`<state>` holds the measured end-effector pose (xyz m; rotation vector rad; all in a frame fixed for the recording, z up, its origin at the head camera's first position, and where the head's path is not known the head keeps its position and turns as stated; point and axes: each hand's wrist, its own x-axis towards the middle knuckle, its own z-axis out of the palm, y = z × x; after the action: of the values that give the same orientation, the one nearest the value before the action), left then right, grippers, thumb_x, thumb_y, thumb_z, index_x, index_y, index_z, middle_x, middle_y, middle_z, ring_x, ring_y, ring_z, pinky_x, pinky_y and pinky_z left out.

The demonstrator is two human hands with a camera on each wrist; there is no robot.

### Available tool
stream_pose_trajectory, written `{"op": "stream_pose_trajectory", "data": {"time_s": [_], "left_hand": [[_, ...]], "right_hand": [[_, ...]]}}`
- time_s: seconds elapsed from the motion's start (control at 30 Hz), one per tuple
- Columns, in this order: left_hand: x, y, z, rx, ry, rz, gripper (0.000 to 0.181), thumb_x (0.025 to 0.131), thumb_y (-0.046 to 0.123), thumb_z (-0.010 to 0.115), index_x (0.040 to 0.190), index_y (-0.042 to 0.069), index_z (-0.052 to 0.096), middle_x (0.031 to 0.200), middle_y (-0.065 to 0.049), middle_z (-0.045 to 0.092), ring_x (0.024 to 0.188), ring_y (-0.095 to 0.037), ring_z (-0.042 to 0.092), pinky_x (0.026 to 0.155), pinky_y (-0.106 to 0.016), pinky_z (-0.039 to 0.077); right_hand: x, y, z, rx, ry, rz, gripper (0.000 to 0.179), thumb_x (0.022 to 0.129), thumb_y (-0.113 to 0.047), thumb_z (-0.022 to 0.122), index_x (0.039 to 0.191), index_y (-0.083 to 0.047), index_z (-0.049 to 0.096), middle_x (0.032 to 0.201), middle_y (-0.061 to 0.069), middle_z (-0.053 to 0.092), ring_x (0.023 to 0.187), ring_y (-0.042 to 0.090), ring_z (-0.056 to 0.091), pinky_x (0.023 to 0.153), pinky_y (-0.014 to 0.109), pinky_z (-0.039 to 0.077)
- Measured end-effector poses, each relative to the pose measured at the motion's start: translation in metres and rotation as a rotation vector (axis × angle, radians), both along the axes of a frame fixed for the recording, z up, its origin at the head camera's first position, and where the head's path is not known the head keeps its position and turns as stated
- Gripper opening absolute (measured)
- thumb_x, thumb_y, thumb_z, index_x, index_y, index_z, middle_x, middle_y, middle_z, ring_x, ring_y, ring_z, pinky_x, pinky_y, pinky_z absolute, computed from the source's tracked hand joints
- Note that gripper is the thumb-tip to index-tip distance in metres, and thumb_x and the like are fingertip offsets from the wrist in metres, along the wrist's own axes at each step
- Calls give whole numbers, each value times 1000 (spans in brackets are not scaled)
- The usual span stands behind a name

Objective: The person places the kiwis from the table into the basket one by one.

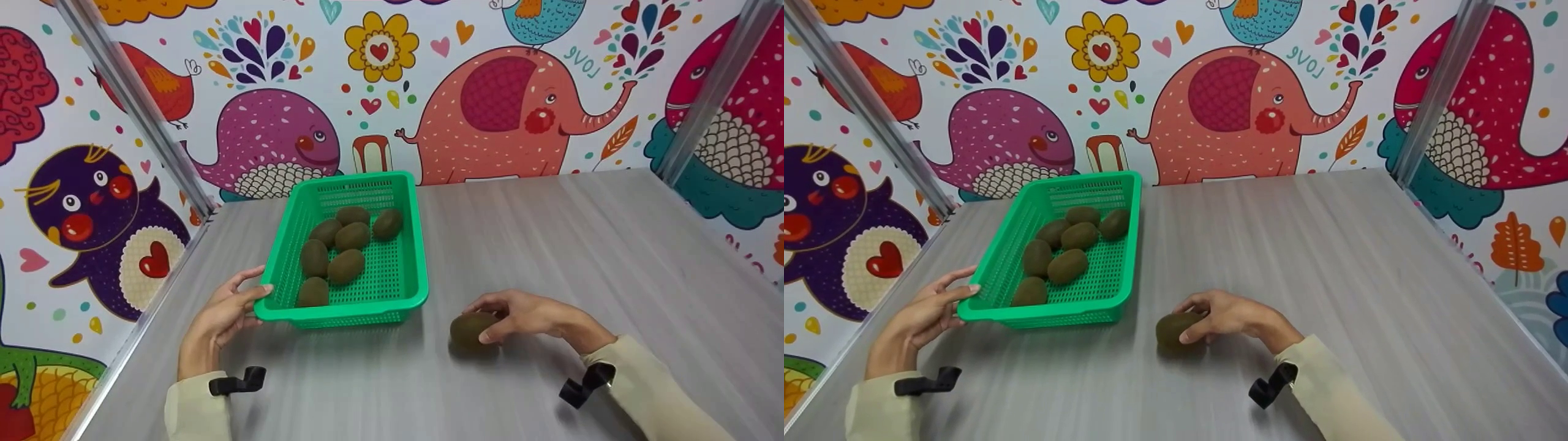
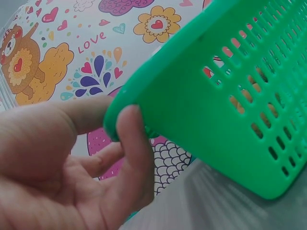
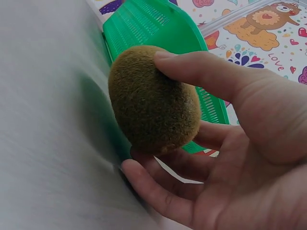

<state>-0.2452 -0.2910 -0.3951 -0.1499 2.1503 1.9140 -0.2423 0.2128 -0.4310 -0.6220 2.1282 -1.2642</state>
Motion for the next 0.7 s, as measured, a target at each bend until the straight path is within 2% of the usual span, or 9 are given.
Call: {"op": "stream_pose_trajectory", "data": {"time_s": [0.27, 0.5, 0.7], "left_hand": [[-1, -1, -1, 9, -9, 6, 72, 98, 23, 66, 156, 10, 25, 102, 5, 70, 87, -9, 72, 74, -31, 61], [0, -1, -1, 23, -18, 2, 69, 98, 23, 65, 155, 11, 26, 102, 6, 70, 87, -9, 71, 75, -32, 61], [0, -1, 1, -1, -16, 1, 70, 98, 24, 66, 155, 11, 27, 100, 6, 70, 85, -8, 71, 72, -30, 61]], "right_hand": [[0, -2, 0, -95, -84, -60, 52, 90, -18, 74, 135, -1, 55, 115, 8, 63, 89, 19, 64, 74, 28, 58], [0, -2, 1, -169, -201, -144, 59, 93, -20, 70, 143, -1, 46, 119, 10, 58, 78, 18, 65, 79, 30, 58], [-1, -1, 1, -249, -287, -200, 62, 96, -21, 67, 147, -1, 39, 120, 10, 60, 92, 18, 66, 83, 32, 59]]}}
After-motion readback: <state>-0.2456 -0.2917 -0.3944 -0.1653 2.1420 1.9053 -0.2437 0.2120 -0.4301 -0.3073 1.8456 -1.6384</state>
